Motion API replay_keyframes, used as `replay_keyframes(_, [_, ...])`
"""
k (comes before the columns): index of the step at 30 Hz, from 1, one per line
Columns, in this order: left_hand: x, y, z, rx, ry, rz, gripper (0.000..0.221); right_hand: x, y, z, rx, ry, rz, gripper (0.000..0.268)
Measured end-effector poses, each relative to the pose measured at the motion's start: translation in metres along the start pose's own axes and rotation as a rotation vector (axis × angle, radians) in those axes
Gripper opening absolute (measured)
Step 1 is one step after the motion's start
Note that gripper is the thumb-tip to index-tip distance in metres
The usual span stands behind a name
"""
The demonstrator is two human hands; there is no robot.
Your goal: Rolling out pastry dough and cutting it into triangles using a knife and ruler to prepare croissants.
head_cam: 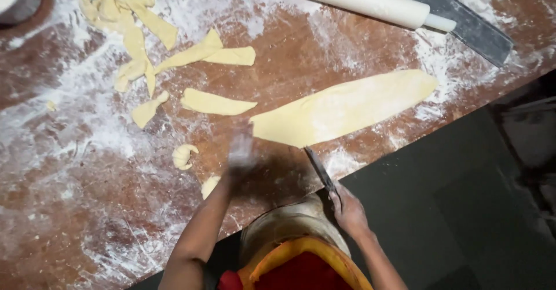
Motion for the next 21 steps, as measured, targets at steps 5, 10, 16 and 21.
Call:
replay_keyframes(5, [0.061, 0.055, -0.034, -0.198, -0.045, -0.179, 0.063, -0.024, -0.01, -0.046, 0.042, 0.152, 0.201, 0.045])
replay_keyframes(10, [0.061, 0.047, -0.033, -0.174, 0.012, -0.137, 0.064, -0.069, -0.026, -0.113, -0.263, 0.141, 0.426, 0.071])
replay_keyframes(16, [0.062, 0.048, -0.035, -0.179, 0.062, -0.181, 0.064, -0.085, -0.049, -0.154, -0.315, 0.184, 0.436, 0.071])
replay_keyframes(21, [0.073, 0.055, -0.041, -0.213, 0.079, -0.212, 0.064, -0.089, -0.061, -0.167, -0.356, 0.255, 0.501, 0.073])
Point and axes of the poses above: each hand's wrist, its own z-axis away from the middle knuckle, its own y-axis out of the back of the hand, x = y × z, the point moved 2 cm from there along -z, towards the middle knuckle, and after that the axes turned 8 degrees about -z, right-handed, at the moved point
